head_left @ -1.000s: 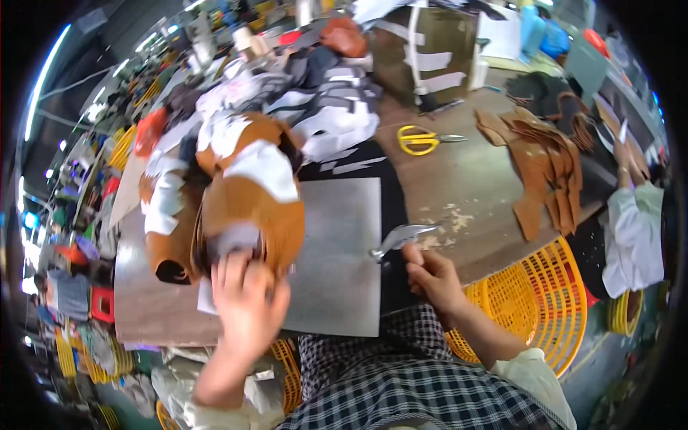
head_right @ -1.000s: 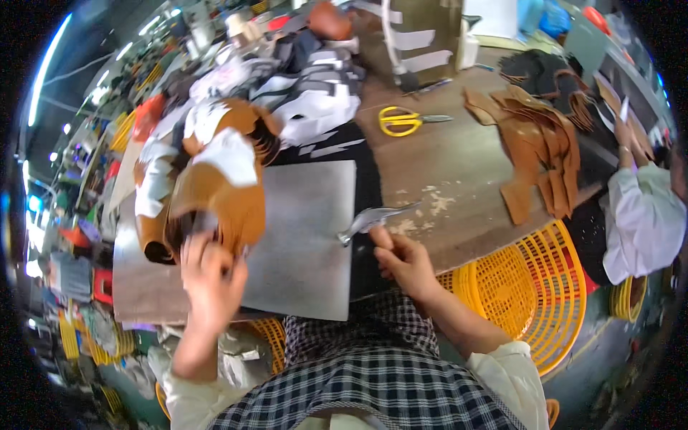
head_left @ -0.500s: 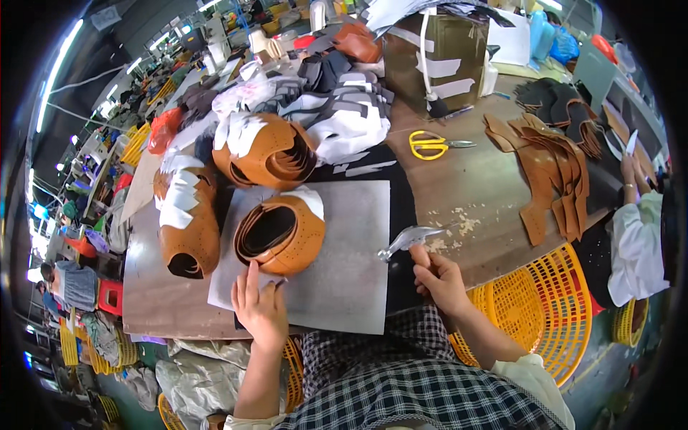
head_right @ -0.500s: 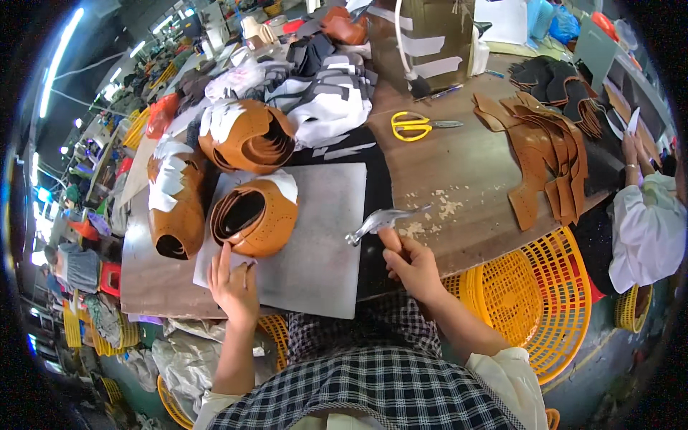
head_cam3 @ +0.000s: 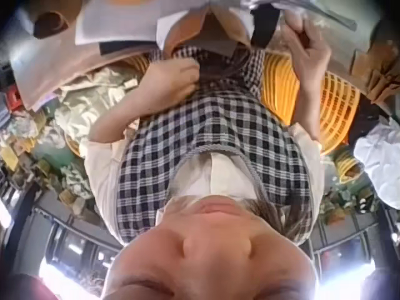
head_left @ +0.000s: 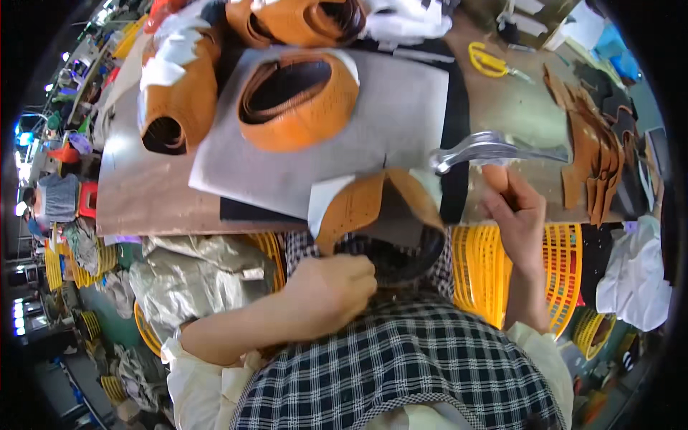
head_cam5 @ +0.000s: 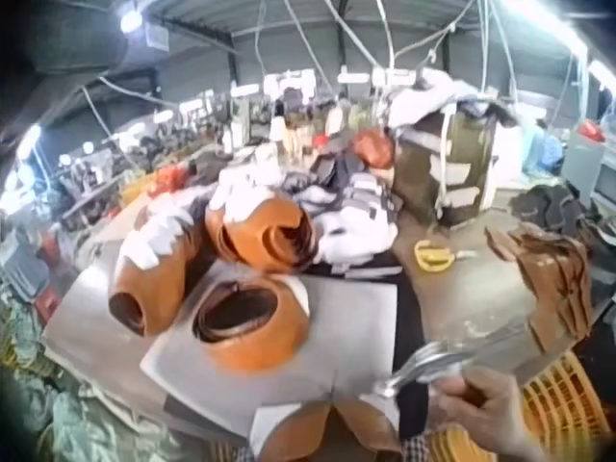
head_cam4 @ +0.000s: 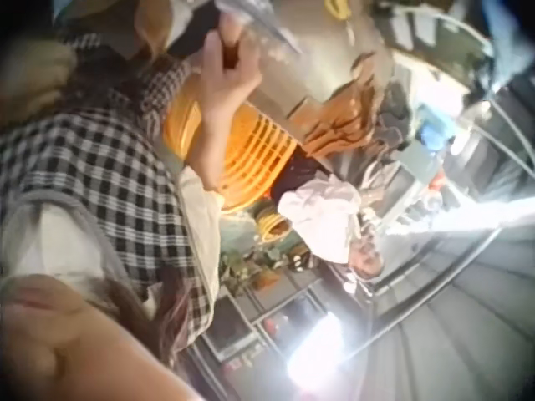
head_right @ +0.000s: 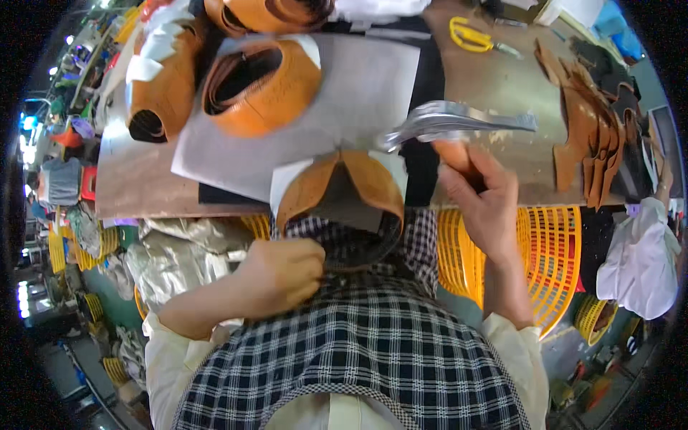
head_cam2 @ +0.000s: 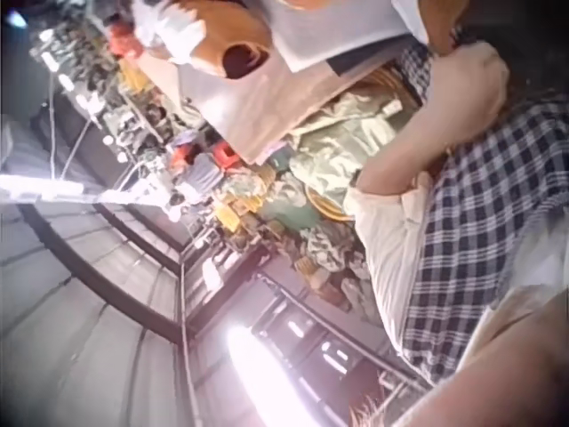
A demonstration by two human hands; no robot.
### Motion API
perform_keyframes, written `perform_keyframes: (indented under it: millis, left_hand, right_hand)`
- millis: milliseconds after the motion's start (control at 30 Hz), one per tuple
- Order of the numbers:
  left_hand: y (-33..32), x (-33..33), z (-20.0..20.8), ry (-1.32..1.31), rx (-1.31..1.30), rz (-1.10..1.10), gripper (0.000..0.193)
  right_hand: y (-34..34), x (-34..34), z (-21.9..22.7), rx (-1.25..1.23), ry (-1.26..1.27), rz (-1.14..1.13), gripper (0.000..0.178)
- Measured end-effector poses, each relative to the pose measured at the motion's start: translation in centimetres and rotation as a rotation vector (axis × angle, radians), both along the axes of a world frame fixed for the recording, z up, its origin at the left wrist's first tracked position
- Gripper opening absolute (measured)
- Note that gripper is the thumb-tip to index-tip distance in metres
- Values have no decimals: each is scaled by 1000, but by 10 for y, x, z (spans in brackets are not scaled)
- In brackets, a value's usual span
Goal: Using a hammer and punch tool to flatten seams and fix components on leather shoe uppers.
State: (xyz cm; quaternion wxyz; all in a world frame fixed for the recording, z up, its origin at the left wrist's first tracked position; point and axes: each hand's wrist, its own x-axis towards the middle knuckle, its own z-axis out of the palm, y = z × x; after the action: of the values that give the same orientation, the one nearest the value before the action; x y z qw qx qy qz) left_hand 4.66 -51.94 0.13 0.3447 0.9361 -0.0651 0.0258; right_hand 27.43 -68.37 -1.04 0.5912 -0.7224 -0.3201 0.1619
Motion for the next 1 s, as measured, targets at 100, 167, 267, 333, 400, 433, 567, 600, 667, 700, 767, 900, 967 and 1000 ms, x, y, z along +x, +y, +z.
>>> perform_keyframes:
  millis: [100, 167, 267, 333, 400, 433, 567, 600, 667, 700, 767, 900, 967, 1000]
  left_hand:
    - [6, -2, 3, 90, -485, 55, 12]
    - [13, -1, 2, 66, -716, 176, 14]
    - [10, 17, -13, -93, -1004, 716, 9]
    - [13, 41, -29, -144, -894, 768, 7]
    - [16, 59, -45, -170, -800, 795, 5]
    - [17, 67, -53, -170, -766, 795, 3]
    - [13, 70, -56, -156, -855, 820, 4]
    - [12, 70, -56, -153, -890, 826, 5]
    - [12, 69, -57, -152, -837, 809, 6]
    - [12, 68, -58, -152, -810, 801, 6]
    - [11, 68, -57, -151, -751, 797, 6]
    - [9, 68, -55, -157, -690, 770, 6]
    - [8, 67, -50, -130, -599, 738, 3]
    - [7, 67, -48, -116, -554, 721, 3]
  right_hand:
    - [-7, -8, 5, -255, -328, 296, 31]
    - [-6, -18, 4, -319, -384, 345, 37]
    - [-15, -21, -8, -287, -503, 335, 37]
    - [-13, -22, -8, -284, -467, 334, 37]
    - [-8, -23, -6, -219, -446, 328, 37]
    - [-9, -23, -8, -217, -404, 325, 37]
    - [-14, -25, -12, -226, -367, 312, 34]
    - [-15, -27, -15, -214, -342, 301, 33]
    - [-16, -27, -18, -209, -332, 292, 31]
    - [-18, -26, -20, -217, -343, 292, 31]
    - [-20, -26, -24, -224, -356, 282, 29]
    - [-21, -25, -23, -226, -345, 274, 27]
    - [-20, -23, -14, -246, -311, 259, 25]
    - [-20, -22, -3, -264, -284, 236, 24]
